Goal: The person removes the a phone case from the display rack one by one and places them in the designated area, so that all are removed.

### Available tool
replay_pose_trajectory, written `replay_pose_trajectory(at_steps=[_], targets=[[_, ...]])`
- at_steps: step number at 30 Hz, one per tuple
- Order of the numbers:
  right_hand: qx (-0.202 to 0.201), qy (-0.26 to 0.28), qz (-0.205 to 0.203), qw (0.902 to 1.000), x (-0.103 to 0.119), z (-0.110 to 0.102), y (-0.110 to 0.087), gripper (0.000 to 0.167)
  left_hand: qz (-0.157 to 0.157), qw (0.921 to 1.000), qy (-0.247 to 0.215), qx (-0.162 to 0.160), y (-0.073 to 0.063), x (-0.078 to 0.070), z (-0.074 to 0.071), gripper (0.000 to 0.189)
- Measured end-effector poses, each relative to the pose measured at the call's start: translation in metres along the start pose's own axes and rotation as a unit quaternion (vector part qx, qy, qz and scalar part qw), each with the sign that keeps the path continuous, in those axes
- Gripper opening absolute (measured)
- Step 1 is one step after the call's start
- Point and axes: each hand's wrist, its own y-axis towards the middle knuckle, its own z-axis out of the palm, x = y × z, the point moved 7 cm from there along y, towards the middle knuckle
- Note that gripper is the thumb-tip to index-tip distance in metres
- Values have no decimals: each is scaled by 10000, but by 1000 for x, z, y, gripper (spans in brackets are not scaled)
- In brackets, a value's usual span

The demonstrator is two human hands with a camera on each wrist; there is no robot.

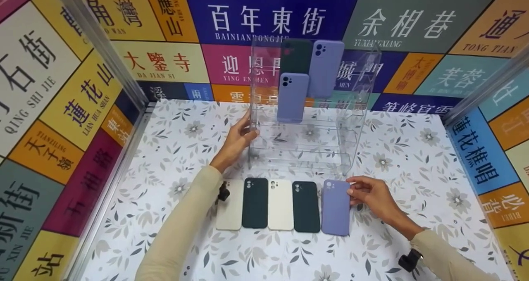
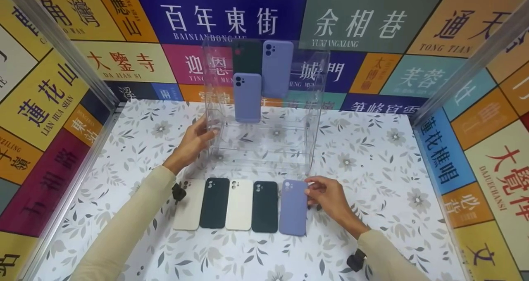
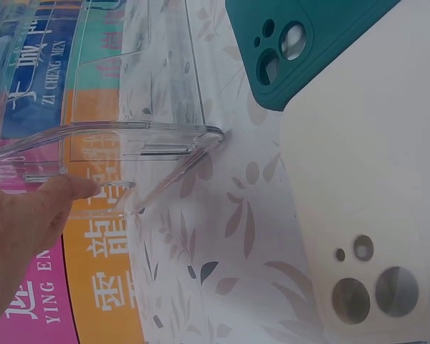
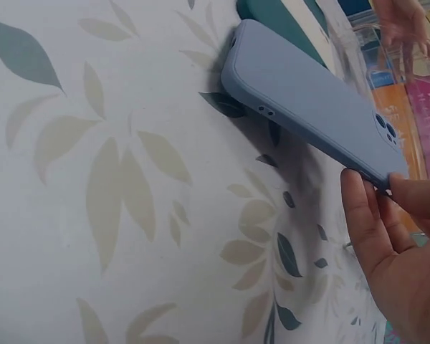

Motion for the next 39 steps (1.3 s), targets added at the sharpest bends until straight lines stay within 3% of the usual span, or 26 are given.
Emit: replay_pose_trajectory(at_steps=[7,18,30,39], targets=[[45,-157,183,9997,-11,10,5,38,-7,9994,-347,-44,0,2,2,83],[68,-284,185,9994,-19,17,14,37,-76,9999,-120,-16,0,3,3,82],[98,-999,81,9949,-13,21,19,33,-43,9999,-84,-44,0,1,1,83],[139,-1409,-338,9893,5,20,20,28,-157,9999,6,-43,-1,2,0,82]])
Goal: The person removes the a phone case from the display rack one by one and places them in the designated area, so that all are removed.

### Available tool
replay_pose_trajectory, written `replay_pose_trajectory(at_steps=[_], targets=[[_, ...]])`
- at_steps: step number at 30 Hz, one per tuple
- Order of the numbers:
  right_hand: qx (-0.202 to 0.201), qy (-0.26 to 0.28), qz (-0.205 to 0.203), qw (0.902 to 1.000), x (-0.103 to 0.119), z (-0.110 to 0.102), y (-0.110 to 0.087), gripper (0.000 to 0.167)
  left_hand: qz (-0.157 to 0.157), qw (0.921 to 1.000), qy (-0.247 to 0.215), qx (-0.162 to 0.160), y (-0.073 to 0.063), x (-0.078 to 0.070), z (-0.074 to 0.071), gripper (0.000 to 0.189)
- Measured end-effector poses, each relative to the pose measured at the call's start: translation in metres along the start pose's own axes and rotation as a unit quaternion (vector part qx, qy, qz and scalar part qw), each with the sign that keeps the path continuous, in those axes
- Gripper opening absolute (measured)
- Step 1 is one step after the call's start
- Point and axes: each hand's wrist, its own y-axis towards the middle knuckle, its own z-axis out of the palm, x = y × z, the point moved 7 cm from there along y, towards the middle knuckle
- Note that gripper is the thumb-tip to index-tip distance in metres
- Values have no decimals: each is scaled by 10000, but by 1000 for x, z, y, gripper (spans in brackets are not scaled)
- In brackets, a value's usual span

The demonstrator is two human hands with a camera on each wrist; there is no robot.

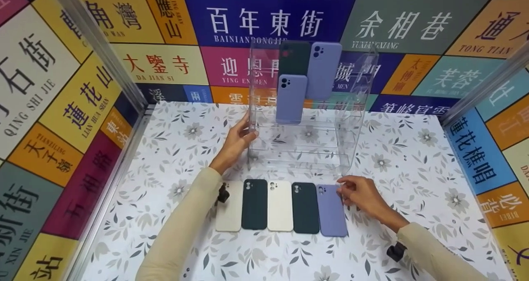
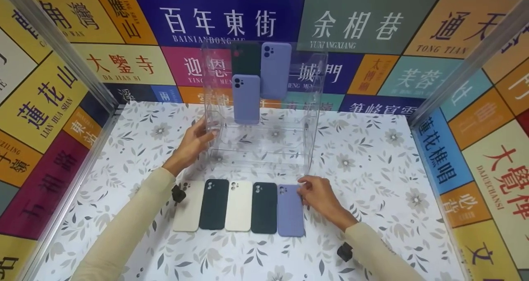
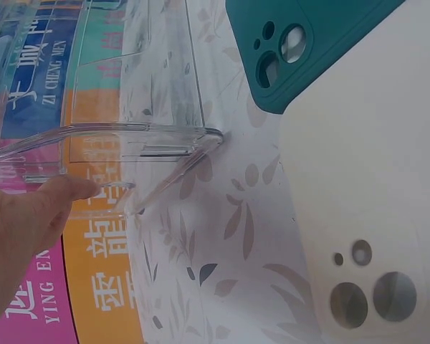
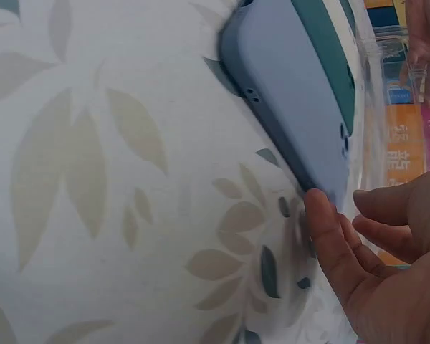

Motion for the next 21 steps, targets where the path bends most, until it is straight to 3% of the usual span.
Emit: replay_pose_trajectory(at_steps=[9,21], targets=[[-201,-294,-491,9982,31,-19,7,25,-64,10000,-63,-10,0,1,0,82],[-875,-628,-916,9900,64,-59,27,20,-24,10000,-16,60,-1,0,1,82]])
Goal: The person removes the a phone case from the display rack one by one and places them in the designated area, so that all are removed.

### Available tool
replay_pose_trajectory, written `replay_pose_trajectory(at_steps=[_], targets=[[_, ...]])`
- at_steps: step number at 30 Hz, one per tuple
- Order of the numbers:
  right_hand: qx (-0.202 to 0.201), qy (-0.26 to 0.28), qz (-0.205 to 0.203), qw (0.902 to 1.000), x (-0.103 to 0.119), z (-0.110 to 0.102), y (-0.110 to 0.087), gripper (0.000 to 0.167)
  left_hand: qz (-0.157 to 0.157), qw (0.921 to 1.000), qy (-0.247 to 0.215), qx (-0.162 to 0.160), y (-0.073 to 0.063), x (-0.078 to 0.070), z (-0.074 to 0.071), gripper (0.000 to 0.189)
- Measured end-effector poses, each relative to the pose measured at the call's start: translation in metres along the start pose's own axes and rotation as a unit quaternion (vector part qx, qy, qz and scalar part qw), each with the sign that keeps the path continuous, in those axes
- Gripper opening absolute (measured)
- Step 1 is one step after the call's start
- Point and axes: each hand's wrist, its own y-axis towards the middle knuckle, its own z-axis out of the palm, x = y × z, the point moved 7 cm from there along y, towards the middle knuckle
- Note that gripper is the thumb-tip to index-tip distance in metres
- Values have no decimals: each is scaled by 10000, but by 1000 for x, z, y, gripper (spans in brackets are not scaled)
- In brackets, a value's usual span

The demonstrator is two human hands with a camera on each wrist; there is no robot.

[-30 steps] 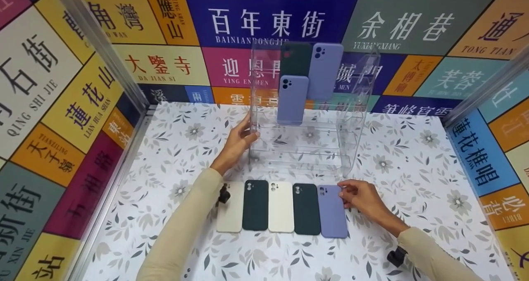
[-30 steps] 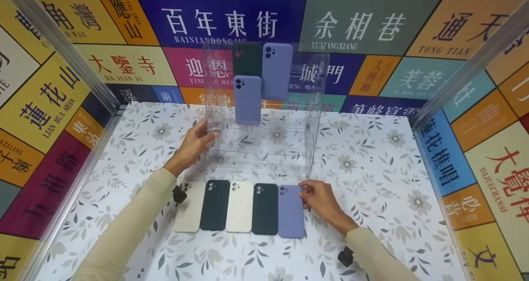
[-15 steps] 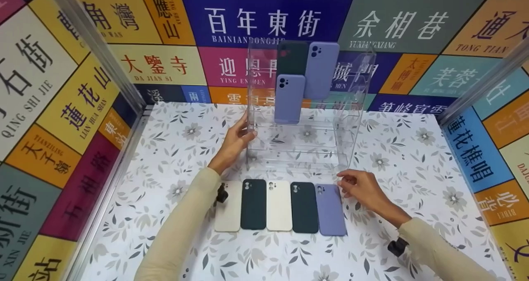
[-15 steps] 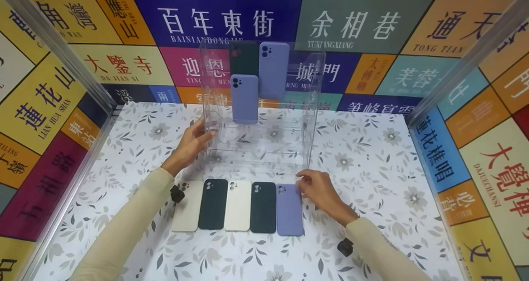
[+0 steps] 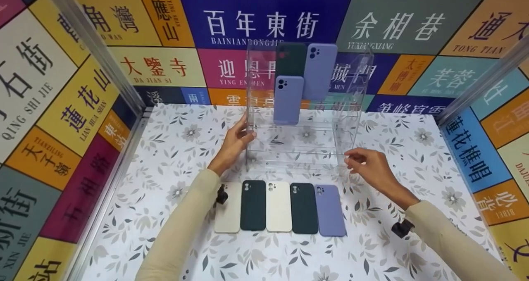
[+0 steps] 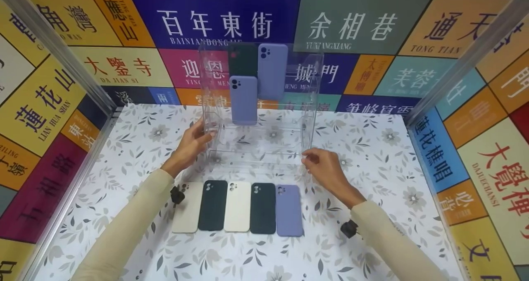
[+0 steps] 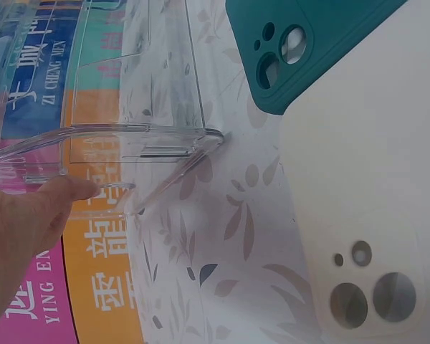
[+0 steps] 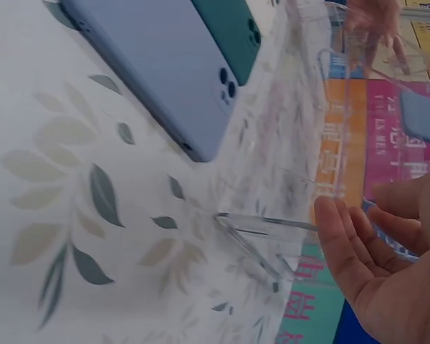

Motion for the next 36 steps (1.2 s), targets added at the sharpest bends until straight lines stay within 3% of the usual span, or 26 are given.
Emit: replay_pose_trajectory(at_steps=[14,36], targets=[[-644,-149,-191,9976,34,-34,33,24,114,9998,-131,-31,1,-2,1,82],[-697,-214,-416,9965,76,-31,74,25,82,9997,-205,-48,-1,-1,1,82]])
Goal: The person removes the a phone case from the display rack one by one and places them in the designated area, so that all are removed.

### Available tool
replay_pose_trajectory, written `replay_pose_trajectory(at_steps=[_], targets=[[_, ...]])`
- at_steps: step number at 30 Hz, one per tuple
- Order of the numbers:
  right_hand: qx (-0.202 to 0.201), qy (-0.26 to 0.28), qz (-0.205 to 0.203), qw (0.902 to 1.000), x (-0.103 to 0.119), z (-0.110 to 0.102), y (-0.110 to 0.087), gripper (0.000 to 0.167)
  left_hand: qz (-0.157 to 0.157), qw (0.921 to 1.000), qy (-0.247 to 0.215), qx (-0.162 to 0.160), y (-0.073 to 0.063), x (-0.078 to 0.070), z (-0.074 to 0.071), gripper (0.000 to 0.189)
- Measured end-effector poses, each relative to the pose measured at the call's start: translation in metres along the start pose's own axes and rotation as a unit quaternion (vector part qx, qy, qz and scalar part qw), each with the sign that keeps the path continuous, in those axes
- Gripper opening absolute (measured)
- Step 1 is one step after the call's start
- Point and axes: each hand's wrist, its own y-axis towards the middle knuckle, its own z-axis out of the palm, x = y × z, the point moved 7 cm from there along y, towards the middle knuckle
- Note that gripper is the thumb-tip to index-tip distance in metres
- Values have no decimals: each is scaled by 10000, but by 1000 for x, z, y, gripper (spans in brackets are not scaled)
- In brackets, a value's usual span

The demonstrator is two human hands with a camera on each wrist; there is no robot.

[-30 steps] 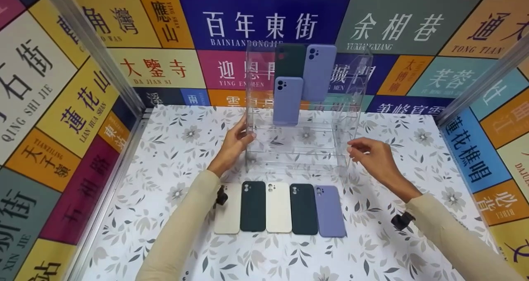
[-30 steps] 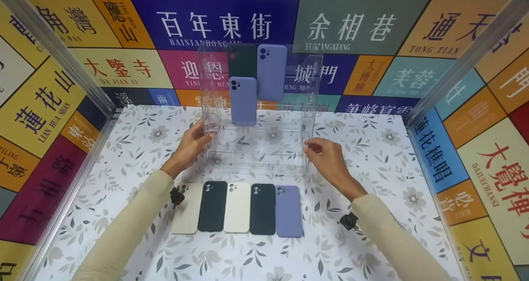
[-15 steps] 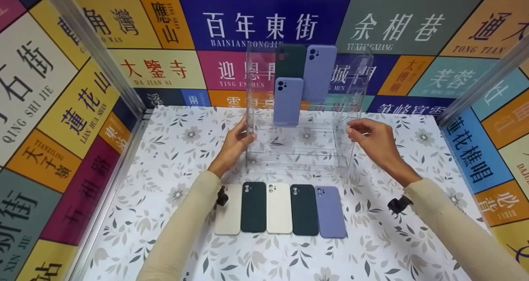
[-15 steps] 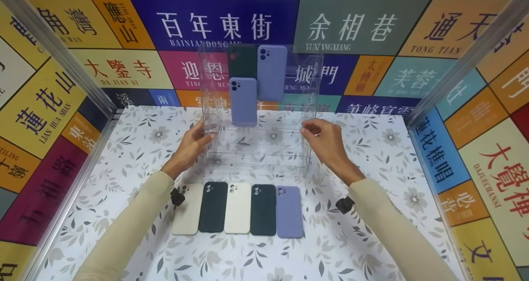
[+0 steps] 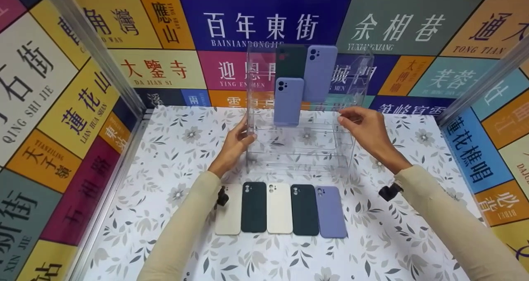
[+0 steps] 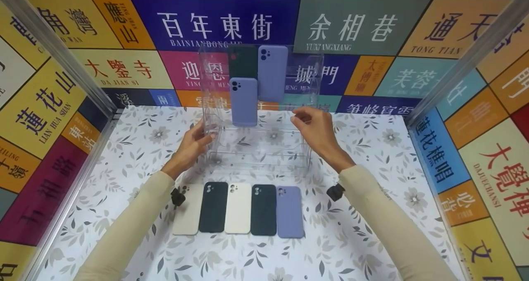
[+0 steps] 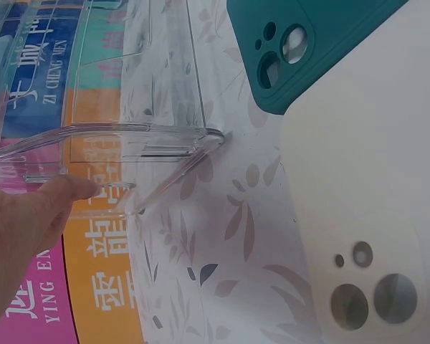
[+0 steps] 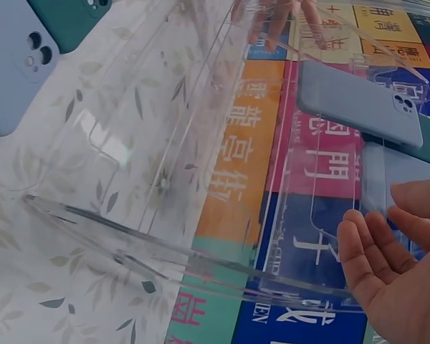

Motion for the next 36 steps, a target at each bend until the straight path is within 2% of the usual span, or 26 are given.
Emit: replay_pose_trajectory(at_steps=[11,17,25,31,36], targets=[[163,233,-88,9996,17,28,26,25,-47,10000,26,36,0,4,0,82],[140,297,-203,9993,28,44,40,25,-5,9999,155,-37,-1,2,-3,82],[-13,544,-246,9982,42,57,60,29,32,9994,354,-35,-1,1,-1,82],[-236,364,-422,9982,56,59,68,36,211,9985,505,-28,0,-3,-1,81],[-403,381,-474,9973,63,61,73,38,206,9988,446,-45,0,-2,-1,81]])
